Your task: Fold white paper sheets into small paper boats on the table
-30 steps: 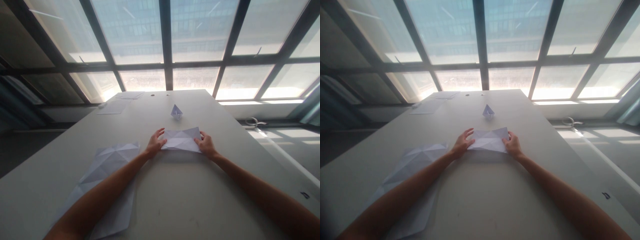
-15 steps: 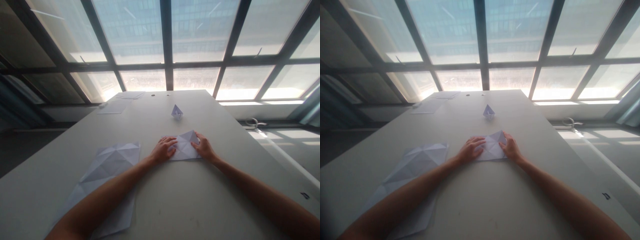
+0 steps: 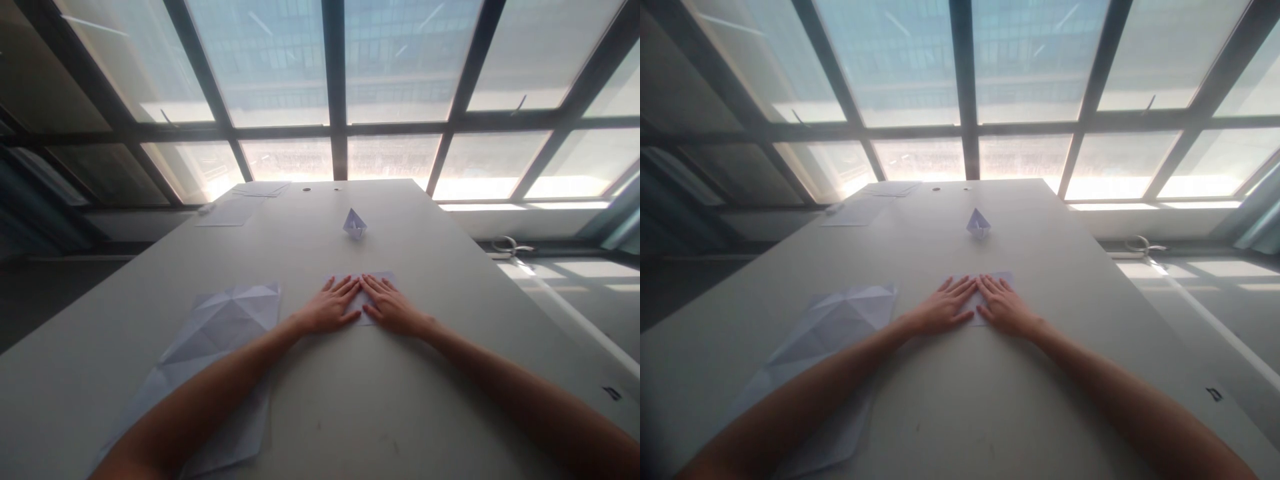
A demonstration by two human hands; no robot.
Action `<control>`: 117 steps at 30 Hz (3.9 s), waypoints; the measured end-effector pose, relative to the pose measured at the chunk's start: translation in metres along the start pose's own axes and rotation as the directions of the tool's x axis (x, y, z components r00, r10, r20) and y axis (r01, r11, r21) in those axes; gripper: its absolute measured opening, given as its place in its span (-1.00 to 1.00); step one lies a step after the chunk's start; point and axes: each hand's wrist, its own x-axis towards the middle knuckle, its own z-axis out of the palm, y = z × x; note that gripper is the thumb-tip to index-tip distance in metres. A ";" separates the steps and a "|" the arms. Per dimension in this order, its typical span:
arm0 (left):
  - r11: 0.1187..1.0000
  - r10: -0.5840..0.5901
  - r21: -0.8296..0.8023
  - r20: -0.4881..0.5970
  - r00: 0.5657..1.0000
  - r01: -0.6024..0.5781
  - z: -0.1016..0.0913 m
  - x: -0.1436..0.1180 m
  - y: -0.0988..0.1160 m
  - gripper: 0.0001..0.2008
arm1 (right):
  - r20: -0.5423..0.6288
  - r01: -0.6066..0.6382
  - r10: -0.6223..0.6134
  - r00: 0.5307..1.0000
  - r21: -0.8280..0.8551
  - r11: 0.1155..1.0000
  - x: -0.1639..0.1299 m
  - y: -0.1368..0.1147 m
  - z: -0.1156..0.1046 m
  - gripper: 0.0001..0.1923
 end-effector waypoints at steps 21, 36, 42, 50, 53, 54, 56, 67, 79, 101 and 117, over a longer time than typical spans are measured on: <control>0.999 0.014 -0.038 0.066 0.998 -0.011 -0.006 0.000 -0.001 -0.38 | -0.081 -0.304 0.299 0.951 -0.061 0.951 0.001 0.033 0.002 -0.36; 0.997 -0.022 -0.072 -0.126 0.992 0.013 -0.010 0.000 0.006 -0.47 | 0.005 0.043 -0.043 0.999 -0.002 0.999 -0.006 0.014 -0.013 -0.32; 1.000 0.002 -0.030 -0.019 1.000 -0.003 -0.001 -0.001 0.000 -0.30 | 0.024 0.033 -0.033 0.999 0.011 0.999 -0.006 0.010 -0.011 -0.23; 1.000 0.010 0.003 0.039 0.999 -0.010 -0.003 -0.001 -0.001 -0.34 | -0.006 -0.161 0.161 0.987 -0.056 0.985 -0.001 0.017 -0.003 -0.33; 1.000 0.014 0.010 0.041 0.999 -0.014 -0.004 0.000 -0.001 -0.34 | -0.037 -0.238 0.236 0.971 -0.078 0.968 0.000 0.023 -0.001 -0.35; 1.000 0.012 0.017 0.046 0.999 -0.013 -0.004 0.000 -0.001 -0.34 | -0.048 -0.260 0.257 0.965 -0.084 0.962 0.000 0.024 0.000 -0.36; 0.999 0.006 0.032 0.062 0.998 -0.008 -0.005 0.000 0.000 -0.34 | -0.066 -0.302 0.297 0.953 -0.093 0.949 0.000 0.027 0.001 -0.38; 0.998 -0.011 0.067 0.088 0.996 0.005 -0.007 0.001 0.001 -0.33 | -0.175 -0.436 0.418 0.891 -0.080 0.896 -0.001 0.032 0.000 -0.40; 0.998 -0.017 0.064 0.090 0.996 0.011 -0.007 0.001 0.002 -0.33 | -0.273 -0.378 0.353 0.895 -0.040 0.925 -0.002 0.035 0.002 -0.47; 0.999 -0.005 0.051 0.082 0.997 0.001 -0.008 0.001 0.002 -0.35 | -0.587 0.091 0.106 0.802 0.296 0.951 -0.003 0.024 -0.013 -0.65; 0.996 -0.066 0.065 0.066 0.996 0.062 -0.003 0.001 0.002 -0.19 | -0.216 0.195 -0.108 0.970 0.438 0.878 -0.008 0.014 -0.021 -0.59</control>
